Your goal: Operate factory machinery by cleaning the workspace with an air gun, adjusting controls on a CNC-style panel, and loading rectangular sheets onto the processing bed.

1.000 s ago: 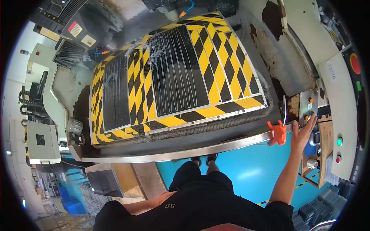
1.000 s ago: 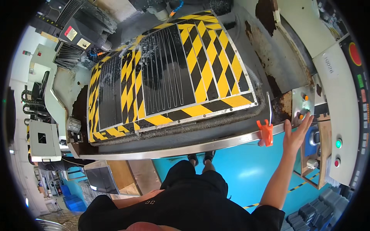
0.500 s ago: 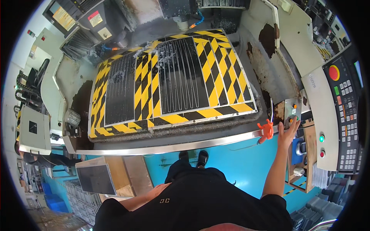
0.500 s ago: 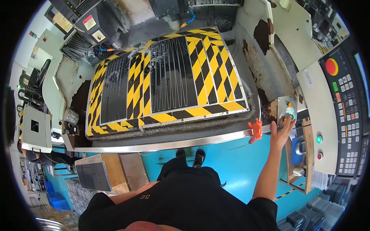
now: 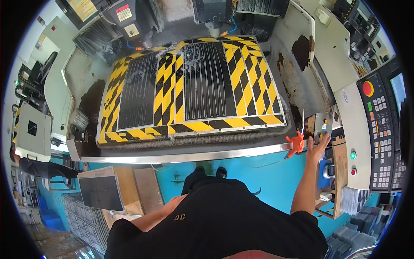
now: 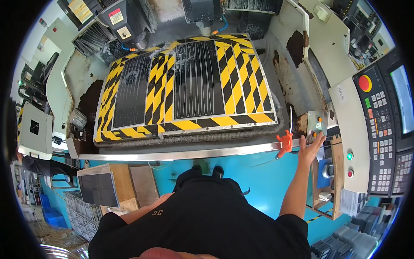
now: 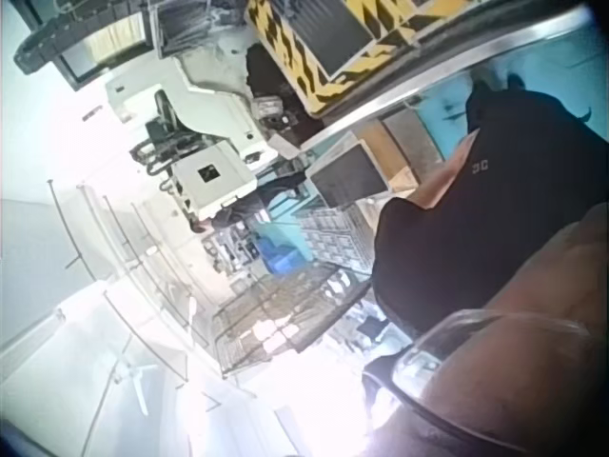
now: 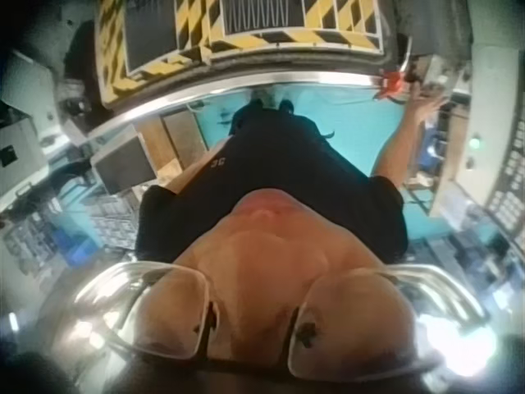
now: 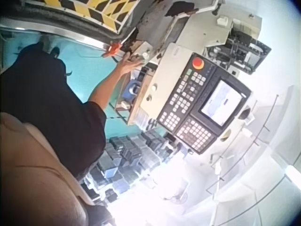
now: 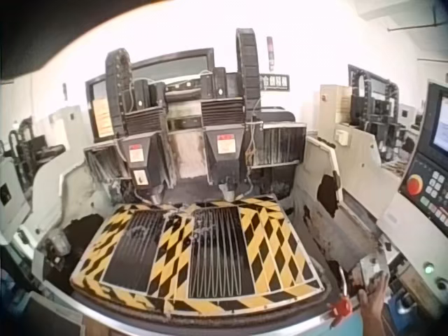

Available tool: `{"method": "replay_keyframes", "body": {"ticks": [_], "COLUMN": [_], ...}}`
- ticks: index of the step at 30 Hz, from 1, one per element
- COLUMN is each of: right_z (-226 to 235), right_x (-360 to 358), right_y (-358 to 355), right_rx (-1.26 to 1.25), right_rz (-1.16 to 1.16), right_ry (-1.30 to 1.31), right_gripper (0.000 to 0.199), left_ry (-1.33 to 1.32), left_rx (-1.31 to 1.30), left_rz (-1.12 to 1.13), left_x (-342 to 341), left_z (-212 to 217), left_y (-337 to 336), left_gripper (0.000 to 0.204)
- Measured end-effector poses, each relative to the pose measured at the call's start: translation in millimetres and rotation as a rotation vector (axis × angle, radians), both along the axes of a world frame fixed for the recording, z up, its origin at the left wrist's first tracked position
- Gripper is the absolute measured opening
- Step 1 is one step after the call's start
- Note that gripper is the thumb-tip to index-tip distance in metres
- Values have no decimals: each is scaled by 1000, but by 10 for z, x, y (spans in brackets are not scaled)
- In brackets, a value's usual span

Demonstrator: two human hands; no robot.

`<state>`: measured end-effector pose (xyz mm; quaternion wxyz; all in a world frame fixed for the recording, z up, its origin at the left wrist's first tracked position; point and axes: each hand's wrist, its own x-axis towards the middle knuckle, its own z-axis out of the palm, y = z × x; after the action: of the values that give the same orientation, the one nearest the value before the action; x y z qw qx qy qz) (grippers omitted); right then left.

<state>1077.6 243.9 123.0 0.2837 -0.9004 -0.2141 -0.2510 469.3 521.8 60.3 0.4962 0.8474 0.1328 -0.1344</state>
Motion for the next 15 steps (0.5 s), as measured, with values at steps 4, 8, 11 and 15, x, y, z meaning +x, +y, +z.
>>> {"method": "replay_keyframes", "body": {"ticks": [4,8,11,15], "right_z": [-27,-19,15,12], "right_x": [25,20,-26,-23], "right_y": [-2,-10,22,1], "right_rx": [-11,-26,-24,-25], "right_rz": [11,6,-9,-13], "right_ry": [-11,9,32,45], "right_gripper": [86,84,82,82], "left_ry": [-59,-42,-41,-47], "left_rx": [59,77,82,61], "left_rz": [-23,-19,-15,-23], "left_x": [1,-11,-28,-53], "left_z": [-80,-218,-292,-434], "left_y": [29,21,-2,8], "left_gripper": [68,69,69,70]}}
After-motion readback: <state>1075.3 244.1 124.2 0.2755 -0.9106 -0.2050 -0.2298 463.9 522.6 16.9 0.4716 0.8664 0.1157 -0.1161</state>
